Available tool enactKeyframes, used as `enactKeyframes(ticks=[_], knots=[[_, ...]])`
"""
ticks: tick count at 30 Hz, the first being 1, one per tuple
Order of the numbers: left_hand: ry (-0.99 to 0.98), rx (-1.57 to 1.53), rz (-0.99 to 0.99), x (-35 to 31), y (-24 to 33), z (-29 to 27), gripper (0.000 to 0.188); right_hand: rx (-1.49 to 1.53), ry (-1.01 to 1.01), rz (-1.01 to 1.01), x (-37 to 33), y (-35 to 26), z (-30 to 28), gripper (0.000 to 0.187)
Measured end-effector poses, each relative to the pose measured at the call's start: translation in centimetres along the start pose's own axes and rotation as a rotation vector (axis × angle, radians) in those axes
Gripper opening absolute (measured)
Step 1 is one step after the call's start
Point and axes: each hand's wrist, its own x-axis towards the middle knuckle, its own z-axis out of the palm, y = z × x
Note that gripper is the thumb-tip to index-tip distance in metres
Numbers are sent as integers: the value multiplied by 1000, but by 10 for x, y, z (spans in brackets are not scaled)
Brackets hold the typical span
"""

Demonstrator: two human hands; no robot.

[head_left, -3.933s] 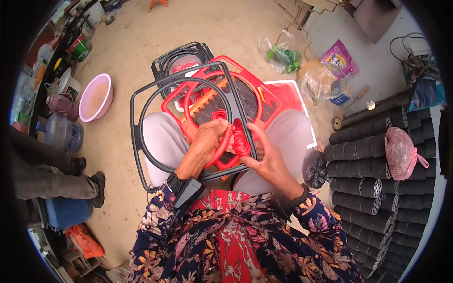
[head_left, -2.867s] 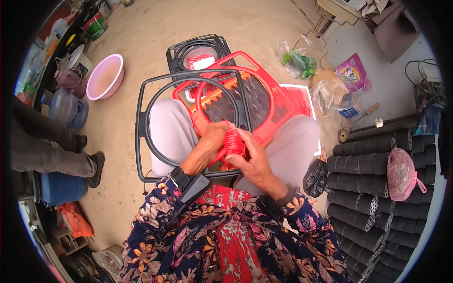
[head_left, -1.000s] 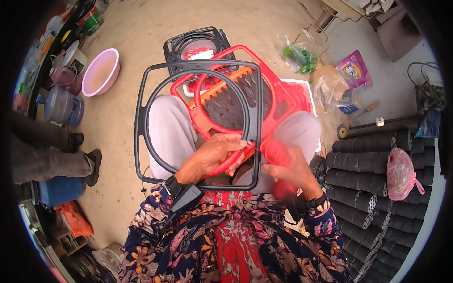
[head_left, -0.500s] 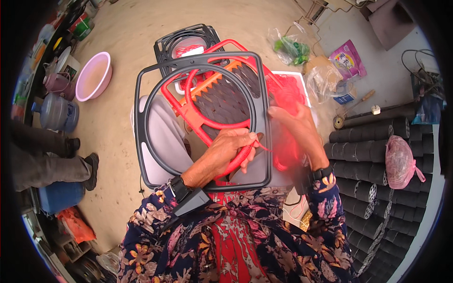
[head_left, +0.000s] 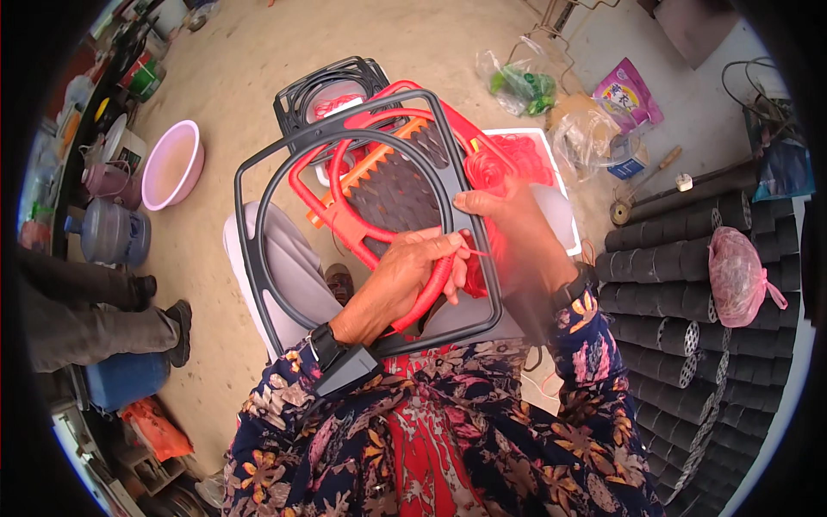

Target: Winding a red cord around a plastic frame.

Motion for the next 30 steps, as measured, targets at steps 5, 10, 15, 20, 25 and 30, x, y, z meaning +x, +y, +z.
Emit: enactKeyframes(ticks=[5, 10, 15, 20, 25, 30], knots=[[16, 55, -31, -7, -5, -4, 25, -28, 41, 31, -13, -1, 5, 13], [1, 100, -63, -12, -8, -8, 25, -6, 53, 44, -13, 4, 5, 12], [10, 192, -138, -25, -12, -12, 25, 28, 34, 47, -22, 19, 5, 13], [-41, 232, -227, -29, -18, -14, 31, 51, 20, 93, -28, 38, -5, 10], [-90, 164, -220, -26, -21, -17, 35, 9, -11, 99, -30, 38, -7, 9], [-77, 205, -255, -26, -27, -20, 33, 2, -13, 111, -32, 40, -12, 9]])
